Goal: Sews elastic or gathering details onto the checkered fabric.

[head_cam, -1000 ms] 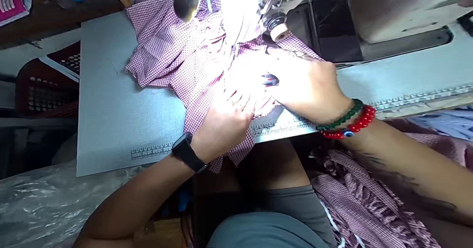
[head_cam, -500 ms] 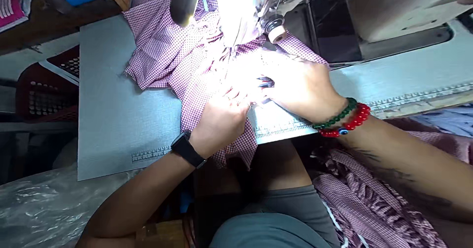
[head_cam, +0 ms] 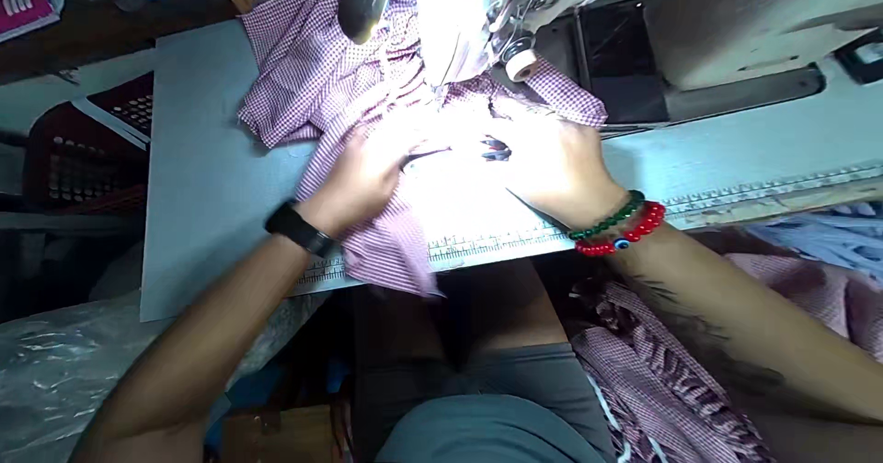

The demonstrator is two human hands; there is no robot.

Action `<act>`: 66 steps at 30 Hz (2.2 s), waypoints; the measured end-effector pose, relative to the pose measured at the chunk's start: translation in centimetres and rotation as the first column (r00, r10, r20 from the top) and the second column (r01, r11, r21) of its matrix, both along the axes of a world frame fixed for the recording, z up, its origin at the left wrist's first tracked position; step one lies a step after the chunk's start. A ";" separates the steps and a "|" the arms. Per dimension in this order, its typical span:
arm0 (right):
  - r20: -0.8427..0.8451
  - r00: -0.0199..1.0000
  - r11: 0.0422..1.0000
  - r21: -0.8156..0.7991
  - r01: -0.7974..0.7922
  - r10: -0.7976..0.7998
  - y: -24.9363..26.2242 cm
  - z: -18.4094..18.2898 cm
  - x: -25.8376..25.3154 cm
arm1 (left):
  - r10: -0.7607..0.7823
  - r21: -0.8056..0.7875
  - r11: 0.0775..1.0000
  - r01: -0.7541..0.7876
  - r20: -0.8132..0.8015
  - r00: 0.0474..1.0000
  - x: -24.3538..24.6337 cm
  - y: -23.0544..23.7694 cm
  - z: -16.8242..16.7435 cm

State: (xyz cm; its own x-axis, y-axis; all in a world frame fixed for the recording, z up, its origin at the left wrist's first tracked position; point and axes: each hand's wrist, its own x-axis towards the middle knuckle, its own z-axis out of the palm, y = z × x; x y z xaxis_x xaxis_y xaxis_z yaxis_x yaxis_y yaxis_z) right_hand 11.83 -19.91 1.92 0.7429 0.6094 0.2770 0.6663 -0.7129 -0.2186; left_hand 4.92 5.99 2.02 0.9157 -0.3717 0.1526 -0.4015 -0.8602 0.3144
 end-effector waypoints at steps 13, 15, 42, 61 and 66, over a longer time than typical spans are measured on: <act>-0.059 0.998 0.969 0.246 -0.005 0.020 -0.4 -0.7 0.0 | 0.345 -0.348 0.885 -0.311 0.038 0.938 2.3 -7.1 0.0; -0.066 0.998 0.972 0.233 0.018 -0.003 -0.6 -0.8 -0.1 | 0.380 -0.269 0.897 -0.351 0.062 0.923 2.6 -7.4 -0.5; -0.101 0.994 0.978 0.196 0.068 -0.049 -1.4 -1.1 0.3 | 0.041 0.036 0.998 -0.052 0.277 0.960 -4.0 -8.8 -0.7; -0.263 0.962 0.993 0.075 0.091 -0.068 2.0 1.2 5.8 | 0.058 -0.127 0.992 -0.020 0.300 0.952 1.2 -5.5 -1.4; -0.341 0.936 0.985 0.108 0.136 -0.092 3.4 2.7 6.7 | 0.053 -0.132 0.991 -0.014 0.289 0.956 3.0 -4.4 -1.0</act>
State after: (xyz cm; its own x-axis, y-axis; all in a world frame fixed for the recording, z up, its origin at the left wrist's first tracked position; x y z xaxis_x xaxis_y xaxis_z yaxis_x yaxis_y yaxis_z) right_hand 18.54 -16.56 4.60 0.8683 0.4909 0.0714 0.4551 -0.7310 -0.5084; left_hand 7.92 1.59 0.99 0.8357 -0.3016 0.4589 -0.4637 -0.8353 0.2954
